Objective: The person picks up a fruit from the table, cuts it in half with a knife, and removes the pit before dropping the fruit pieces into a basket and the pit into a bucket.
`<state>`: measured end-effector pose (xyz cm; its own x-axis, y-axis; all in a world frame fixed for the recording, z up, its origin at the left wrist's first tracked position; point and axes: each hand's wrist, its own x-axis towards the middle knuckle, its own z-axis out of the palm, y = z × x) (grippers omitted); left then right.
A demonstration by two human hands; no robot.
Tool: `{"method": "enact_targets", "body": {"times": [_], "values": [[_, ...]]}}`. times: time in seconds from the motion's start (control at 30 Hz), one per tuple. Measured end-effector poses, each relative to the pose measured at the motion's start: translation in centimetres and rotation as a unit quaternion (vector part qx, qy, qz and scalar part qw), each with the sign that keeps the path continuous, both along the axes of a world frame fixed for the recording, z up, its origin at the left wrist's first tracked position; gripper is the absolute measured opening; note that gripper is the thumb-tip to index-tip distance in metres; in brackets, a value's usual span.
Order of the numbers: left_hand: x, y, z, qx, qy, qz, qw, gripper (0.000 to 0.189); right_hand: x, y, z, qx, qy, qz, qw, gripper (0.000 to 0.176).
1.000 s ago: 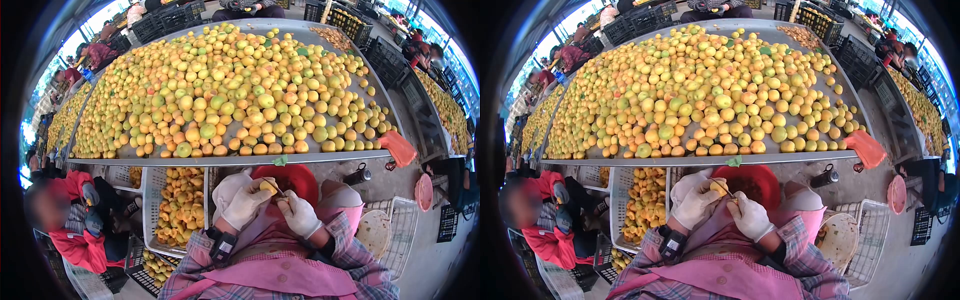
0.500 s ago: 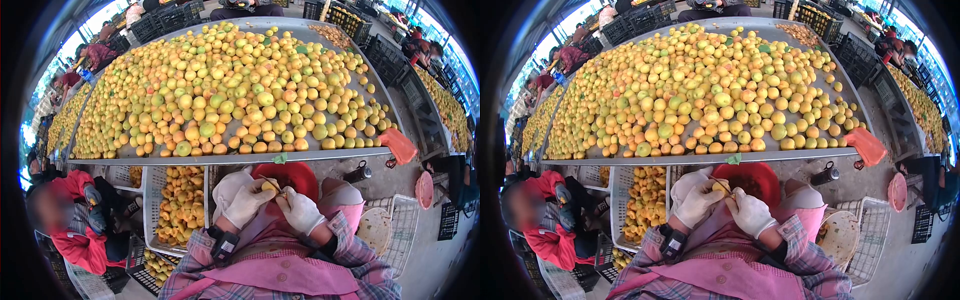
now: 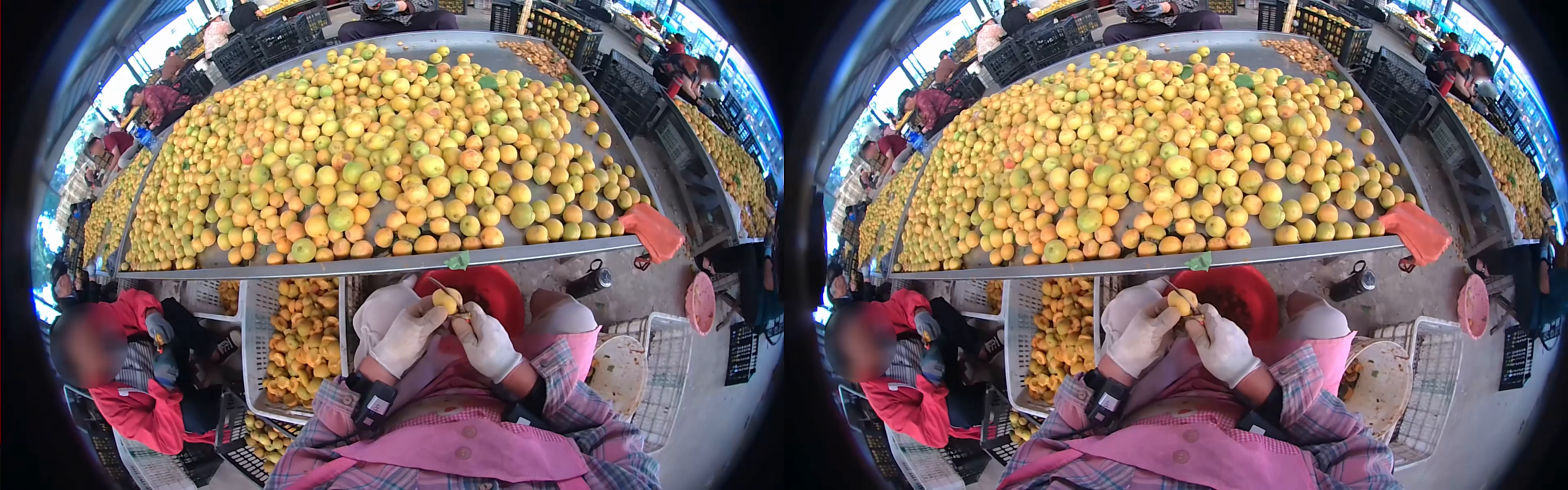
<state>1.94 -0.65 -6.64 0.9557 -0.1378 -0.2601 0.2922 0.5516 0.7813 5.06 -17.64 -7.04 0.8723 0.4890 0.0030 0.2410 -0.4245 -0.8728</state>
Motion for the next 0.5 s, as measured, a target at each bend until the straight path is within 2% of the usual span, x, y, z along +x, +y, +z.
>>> {"method": "enact_targets", "body": {"times": [0.13, 0.23, 0.27, 0.3, 0.33, 0.4, 0.43, 0.5], "values": [[0.2, 0.0, 0.0, -0.014, 0.013, 0.018, 1.000, 0.036, 0.7, 0.2, 1.5, -0.069, -0.091, 0.004, 0.993, 0.034], [0.4, 0.2, 1.0, 0.037, -0.033, 0.050, 0.998, 0.033, 1.0, 0.1, 2.1, -0.125, -0.129, 0.018, 0.984, 0.032], [0.3, 0.6, 3.6, 0.240, -0.076, 0.032, 0.967, 0.032, 1.1, 0.1, 2.1, -0.161, -0.131, 0.036, 0.978, 0.032], [0.4, 1.0, 5.2, 0.433, -0.115, 0.011, 0.894, 0.031, 1.2, 0.2, 2.2, -0.162, -0.131, 0.038, 0.977, 0.032], [0.5, 1.3, 5.5, 0.432, -0.113, 0.012, 0.895, 0.031, 1.3, 0.4, 2.2, -0.145, -0.137, 0.039, 0.979, 0.031], [0.4, 1.6, 5.7, 0.532, -0.101, 0.002, 0.840, 0.032, 1.3, 0.8, 2.3, -0.128, -0.142, 0.043, 0.981, 0.031], [0.5, 1.9, 5.3, 0.533, -0.099, 0.004, 0.840, 0.032, 1.4, 1.1, 2.3, -0.121, -0.148, 0.038, 0.981, 0.030], [0.7, 2.4, 3.7, 0.514, -0.191, 0.073, 0.833, 0.029, 1.5, 1.6, 2.1, -0.112, -0.155, 0.035, 0.981, 0.029]]}}
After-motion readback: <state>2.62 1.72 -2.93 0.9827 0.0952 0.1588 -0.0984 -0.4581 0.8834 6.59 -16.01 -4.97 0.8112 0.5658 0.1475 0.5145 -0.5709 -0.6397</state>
